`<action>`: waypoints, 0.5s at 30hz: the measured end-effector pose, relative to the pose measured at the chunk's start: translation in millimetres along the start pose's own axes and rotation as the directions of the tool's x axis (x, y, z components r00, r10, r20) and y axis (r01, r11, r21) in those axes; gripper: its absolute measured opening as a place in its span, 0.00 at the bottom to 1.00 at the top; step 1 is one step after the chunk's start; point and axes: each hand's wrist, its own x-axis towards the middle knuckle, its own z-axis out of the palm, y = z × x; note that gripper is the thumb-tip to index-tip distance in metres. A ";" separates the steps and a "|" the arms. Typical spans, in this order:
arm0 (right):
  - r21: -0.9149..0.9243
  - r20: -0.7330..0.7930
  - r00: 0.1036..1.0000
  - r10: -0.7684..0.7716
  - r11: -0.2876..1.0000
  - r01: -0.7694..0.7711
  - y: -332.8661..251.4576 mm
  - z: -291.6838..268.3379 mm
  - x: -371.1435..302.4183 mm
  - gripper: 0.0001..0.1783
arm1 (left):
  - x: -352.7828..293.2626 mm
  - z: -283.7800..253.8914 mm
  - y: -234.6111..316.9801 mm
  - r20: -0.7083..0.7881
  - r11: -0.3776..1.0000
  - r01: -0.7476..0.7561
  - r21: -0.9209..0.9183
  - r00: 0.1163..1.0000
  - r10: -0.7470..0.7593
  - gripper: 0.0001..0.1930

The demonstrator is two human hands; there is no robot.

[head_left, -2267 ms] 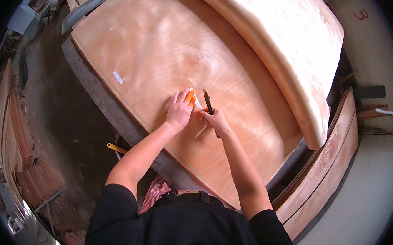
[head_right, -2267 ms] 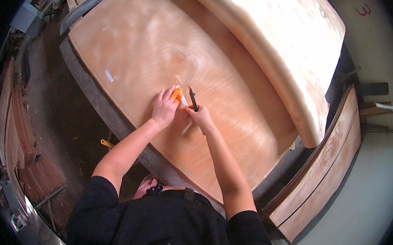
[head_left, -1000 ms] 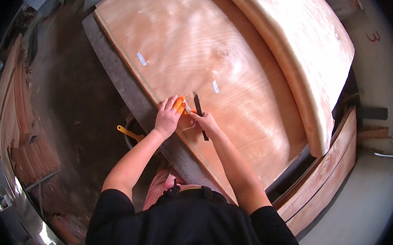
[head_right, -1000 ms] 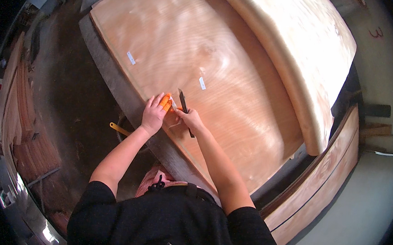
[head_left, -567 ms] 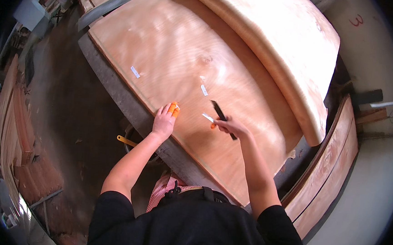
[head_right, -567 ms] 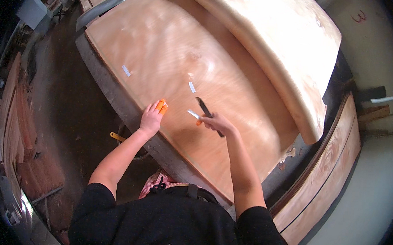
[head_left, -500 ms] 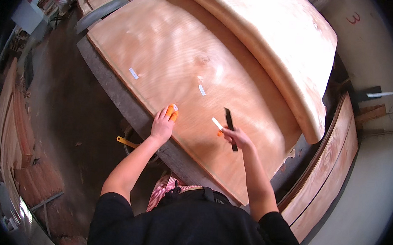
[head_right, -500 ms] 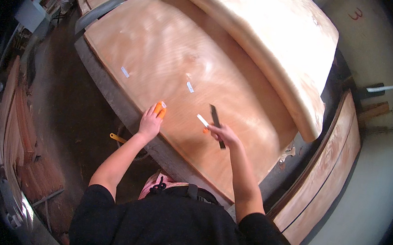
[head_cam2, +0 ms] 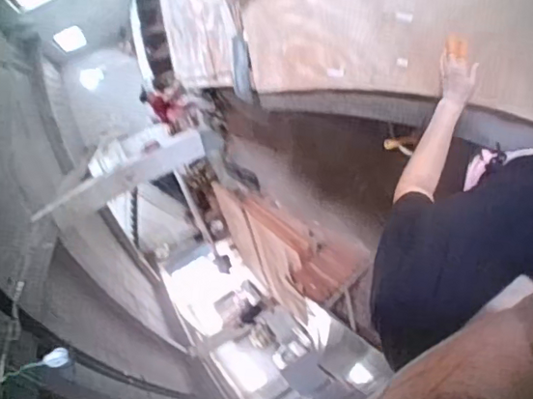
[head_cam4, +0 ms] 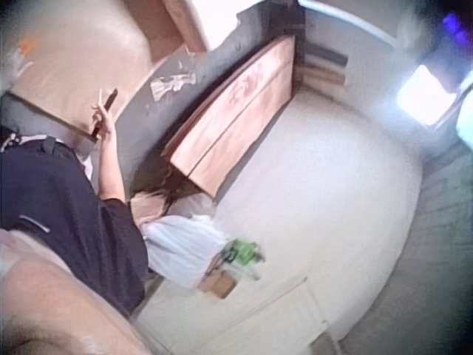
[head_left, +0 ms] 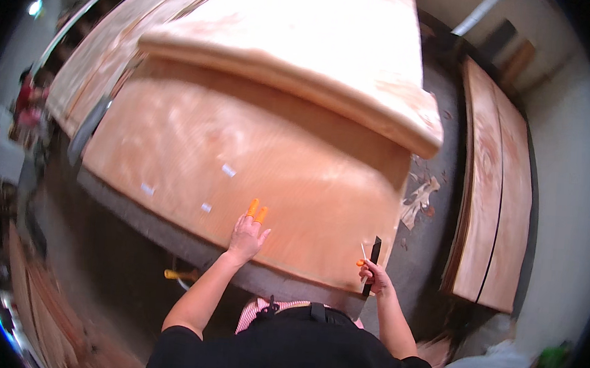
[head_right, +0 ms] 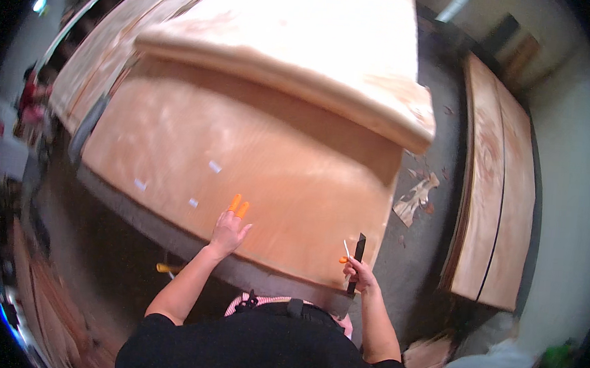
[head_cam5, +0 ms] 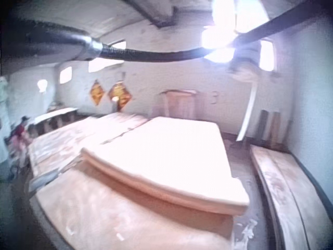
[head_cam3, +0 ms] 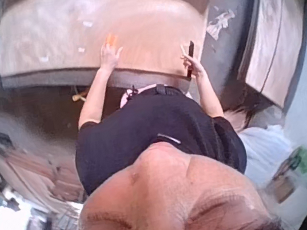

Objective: The person uses a utility knife and a yellow plastic guide to cut thin sheets of wood veneer on a workbench. They repeatedly score the veneer along the guide, lift the cut sections, and peel them away from the underlying sheet.

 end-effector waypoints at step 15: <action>0.373 -0.110 0.973 -0.203 0.899 0.229 -4.1 -110.3 -47.7 0.13 | 367.4 40.4 191.1 0.033 0.830 -0.410 0.377 0.902 0.431 0.42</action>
